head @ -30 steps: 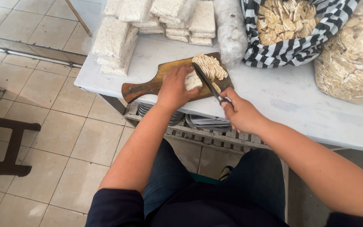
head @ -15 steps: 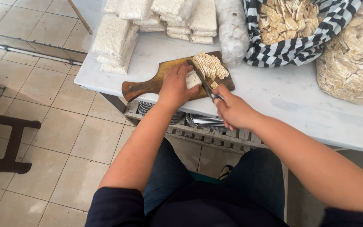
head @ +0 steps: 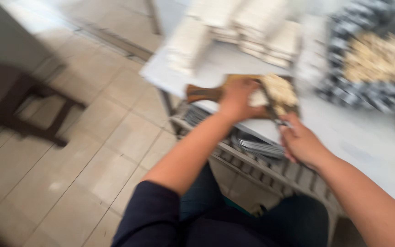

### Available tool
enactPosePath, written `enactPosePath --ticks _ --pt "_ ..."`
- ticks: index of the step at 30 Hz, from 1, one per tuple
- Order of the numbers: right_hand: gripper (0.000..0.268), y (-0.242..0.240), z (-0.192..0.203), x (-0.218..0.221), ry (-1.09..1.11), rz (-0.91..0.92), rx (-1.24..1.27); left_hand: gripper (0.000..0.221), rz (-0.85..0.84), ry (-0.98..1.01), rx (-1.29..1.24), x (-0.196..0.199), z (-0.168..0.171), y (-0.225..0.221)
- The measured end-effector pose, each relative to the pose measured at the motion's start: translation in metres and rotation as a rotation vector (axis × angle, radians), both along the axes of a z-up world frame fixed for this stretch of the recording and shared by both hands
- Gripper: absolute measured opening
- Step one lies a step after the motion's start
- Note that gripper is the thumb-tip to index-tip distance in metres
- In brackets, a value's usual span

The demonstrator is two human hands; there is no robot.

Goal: The person slices rectangular white food blocks into thin pieces using a knife on a wooden cutting board. The sliced pieces are placed into a striped cloth-lined basket. The person repeats this process with multiple blocks.

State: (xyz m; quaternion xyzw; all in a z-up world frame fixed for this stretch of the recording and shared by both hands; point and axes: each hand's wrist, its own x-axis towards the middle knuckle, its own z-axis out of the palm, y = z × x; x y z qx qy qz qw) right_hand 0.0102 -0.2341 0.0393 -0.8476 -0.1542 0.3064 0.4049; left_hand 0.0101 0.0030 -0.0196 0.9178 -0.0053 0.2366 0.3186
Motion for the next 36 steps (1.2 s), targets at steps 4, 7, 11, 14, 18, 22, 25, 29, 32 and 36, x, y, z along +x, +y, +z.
enactPosePath --ticks 4,7,11,14,18,22,25,29,32,36 --pt "0.03 0.008 -0.003 0.008 0.028 -0.013 0.063 0.069 0.002 0.067 0.073 -0.001 0.008 -0.004" --pt "0.031 -0.018 -0.003 0.004 0.012 0.005 -0.127 0.068 0.064 0.09 0.065 -0.003 0.011 -0.005" --pt "0.032 -0.048 -0.007 -0.006 0.088 -0.024 -0.095 0.07 0.086 0.058 0.046 -0.006 0.013 -0.005" --pt "0.033 -0.043 -0.01 -0.008 0.074 -0.062 -0.072 0.073 0.059 0.065 0.046 -0.005 0.013 -0.005" --pt "0.036 -0.019 -0.01 0.004 0.012 -0.085 0.025 0.073 0.012 -0.017 -0.005 -0.001 0.004 -0.004" --pt "0.037 -0.011 0.006 0.001 -0.032 -0.076 0.032 0.068 -0.008 -0.148 -0.037 -0.002 0.002 -0.001" --pt "0.037 -0.014 0.02 -0.015 -0.031 -0.089 0.019 0.064 -0.042 -0.112 -0.04 -0.005 0.004 -0.001" --pt "0.039 -0.011 0.041 -0.032 -0.027 -0.064 -0.022 0.063 -0.043 -0.036 -0.009 -0.011 0.018 0.001" --pt "0.038 -0.008 0.051 -0.039 -0.001 -0.046 -0.034 0.061 -0.04 -0.037 0.01 -0.014 0.026 0.0" --pt "0.038 -0.004 0.054 -0.037 0.015 -0.02 -0.049 0.06 -0.046 -0.073 0.012 -0.013 0.023 0.002"
